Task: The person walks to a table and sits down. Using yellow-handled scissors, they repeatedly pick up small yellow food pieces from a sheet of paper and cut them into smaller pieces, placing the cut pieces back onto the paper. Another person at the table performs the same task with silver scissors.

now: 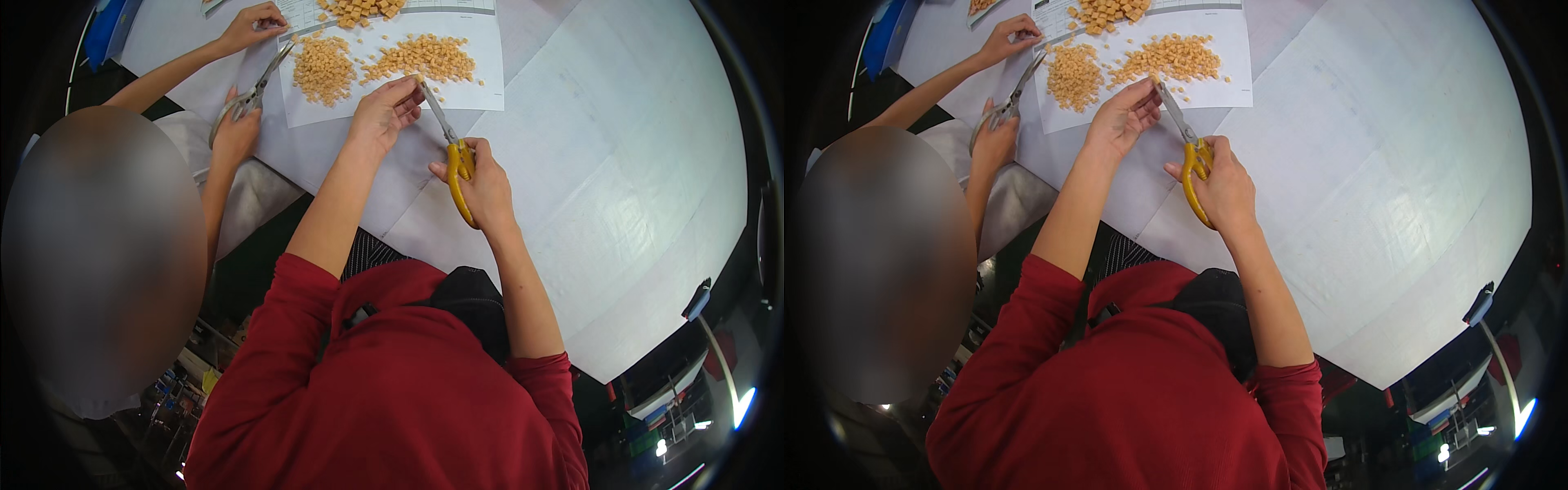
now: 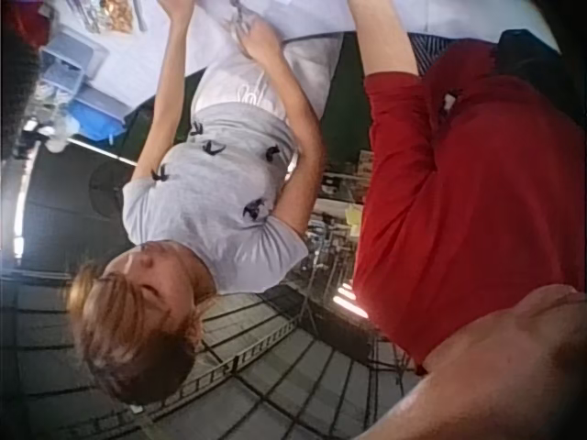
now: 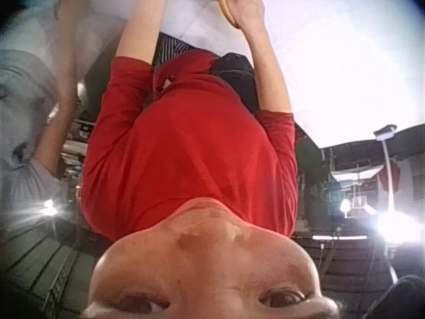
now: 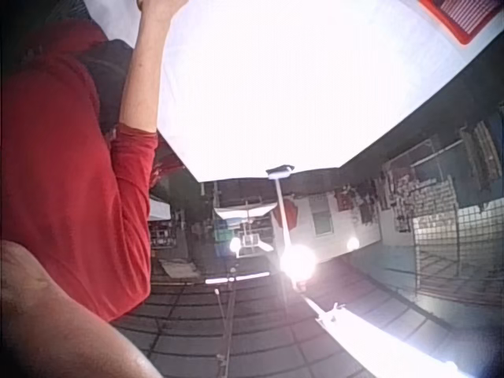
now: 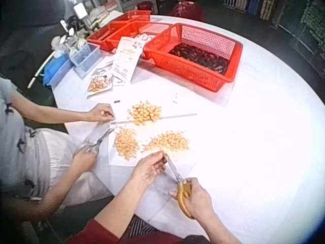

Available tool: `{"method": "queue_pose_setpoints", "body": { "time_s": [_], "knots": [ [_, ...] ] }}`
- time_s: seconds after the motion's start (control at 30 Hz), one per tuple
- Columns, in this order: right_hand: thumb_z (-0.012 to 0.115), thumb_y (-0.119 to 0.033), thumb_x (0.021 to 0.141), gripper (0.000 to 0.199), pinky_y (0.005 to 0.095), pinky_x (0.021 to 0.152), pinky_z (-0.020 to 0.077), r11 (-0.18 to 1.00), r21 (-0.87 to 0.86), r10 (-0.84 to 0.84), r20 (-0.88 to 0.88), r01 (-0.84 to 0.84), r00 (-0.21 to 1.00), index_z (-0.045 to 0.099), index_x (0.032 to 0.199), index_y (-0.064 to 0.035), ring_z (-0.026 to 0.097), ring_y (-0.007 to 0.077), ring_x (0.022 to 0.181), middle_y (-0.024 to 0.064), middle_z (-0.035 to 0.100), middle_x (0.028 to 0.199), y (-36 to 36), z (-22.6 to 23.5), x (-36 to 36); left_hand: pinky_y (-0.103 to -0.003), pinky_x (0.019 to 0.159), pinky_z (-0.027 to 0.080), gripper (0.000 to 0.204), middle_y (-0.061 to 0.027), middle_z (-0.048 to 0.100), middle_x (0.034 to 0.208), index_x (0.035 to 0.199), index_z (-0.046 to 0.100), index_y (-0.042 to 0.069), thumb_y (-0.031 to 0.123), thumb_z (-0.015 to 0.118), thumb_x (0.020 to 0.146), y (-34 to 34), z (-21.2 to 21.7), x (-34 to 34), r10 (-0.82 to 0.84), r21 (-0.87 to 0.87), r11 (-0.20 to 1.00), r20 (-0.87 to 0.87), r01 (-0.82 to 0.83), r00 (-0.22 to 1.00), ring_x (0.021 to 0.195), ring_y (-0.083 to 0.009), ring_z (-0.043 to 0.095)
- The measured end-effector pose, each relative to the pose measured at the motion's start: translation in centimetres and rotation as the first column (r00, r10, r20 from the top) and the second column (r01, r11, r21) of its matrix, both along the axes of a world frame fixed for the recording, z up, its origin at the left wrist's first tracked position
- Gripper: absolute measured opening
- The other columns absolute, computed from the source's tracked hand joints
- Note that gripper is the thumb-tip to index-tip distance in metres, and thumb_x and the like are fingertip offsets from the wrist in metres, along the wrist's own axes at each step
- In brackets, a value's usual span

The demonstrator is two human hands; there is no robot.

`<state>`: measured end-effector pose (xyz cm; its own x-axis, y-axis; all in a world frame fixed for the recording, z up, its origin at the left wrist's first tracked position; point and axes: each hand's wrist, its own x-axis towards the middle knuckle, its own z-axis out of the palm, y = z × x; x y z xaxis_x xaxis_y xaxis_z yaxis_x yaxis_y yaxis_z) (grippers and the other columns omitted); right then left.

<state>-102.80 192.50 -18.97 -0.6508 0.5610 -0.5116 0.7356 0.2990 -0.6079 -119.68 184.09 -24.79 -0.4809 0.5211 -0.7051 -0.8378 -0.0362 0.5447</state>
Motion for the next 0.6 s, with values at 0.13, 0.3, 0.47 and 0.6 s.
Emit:
{"method": "queue_pose_setpoints", "body": {
  "time_s": [0.13,0.3,0.47,0.6],
  "knots": [
    [0.075,-0.052,0.076,0.068,0.0412,0.076,0.0515,1.000,0.006,0.010,0.010,-0.010,1.000,0.050,0.116,-0.0027,0.067,0.0360,0.089,0.0217,0.067,0.095,0.1,0.3,-0.3,-0.027,0.074,0.050,0.017,-0.0011,0.066,0.094,0.103,0.064,0.008,0.018,0.067,0.089,0.1,-0.1,0.1,-0.002,-0.005,1.000,0.000,0.002,1.000,0.084,-0.0116,0.061],
    [0.075,-0.052,0.076,0.068,0.0414,0.075,0.0518,1.000,0.005,0.009,0.006,-0.010,1.000,0.050,0.114,-0.0022,0.067,0.0365,0.087,0.0219,0.067,0.092,0.2,0.3,-0.5,-0.027,0.074,0.050,0.017,-0.0007,0.066,0.094,0.103,0.064,0.009,0.017,0.067,0.089,0.3,0.1,0.1,-0.002,-0.046,0.999,-0.021,0.001,1.000,0.084,-0.0109,0.060],
    [0.076,-0.050,0.076,0.065,0.0400,0.071,0.0516,1.000,-0.024,-0.004,0.003,0.004,1.000,0.051,0.112,-0.0007,0.068,0.0363,0.082,0.0222,0.067,0.087,0.4,-0.2,-0.5,-0.027,0.074,0.050,0.018,-0.0005,0.066,0.094,0.104,0.064,0.007,0.016,0.068,0.089,0.4,0.4,0.1,-0.023,-0.092,0.996,-0.056,0.018,0.998,0.087,-0.0110,0.062],
    [0.076,-0.049,0.076,0.065,0.0393,0.069,0.0512,1.000,-0.027,-0.009,0.022,0.010,1.000,0.052,0.110,-0.0003,0.068,0.0359,0.079,0.0219,0.067,0.084,0.6,-0.8,-0.6,-0.027,0.075,0.050,0.020,-0.0009,0.066,0.095,0.106,0.064,0.006,0.015,0.068,0.088,0.7,0.0,0.1,-0.029,-0.141,0.990,-0.049,0.021,0.998,0.088,-0.0113,0.062]
  ]
}}
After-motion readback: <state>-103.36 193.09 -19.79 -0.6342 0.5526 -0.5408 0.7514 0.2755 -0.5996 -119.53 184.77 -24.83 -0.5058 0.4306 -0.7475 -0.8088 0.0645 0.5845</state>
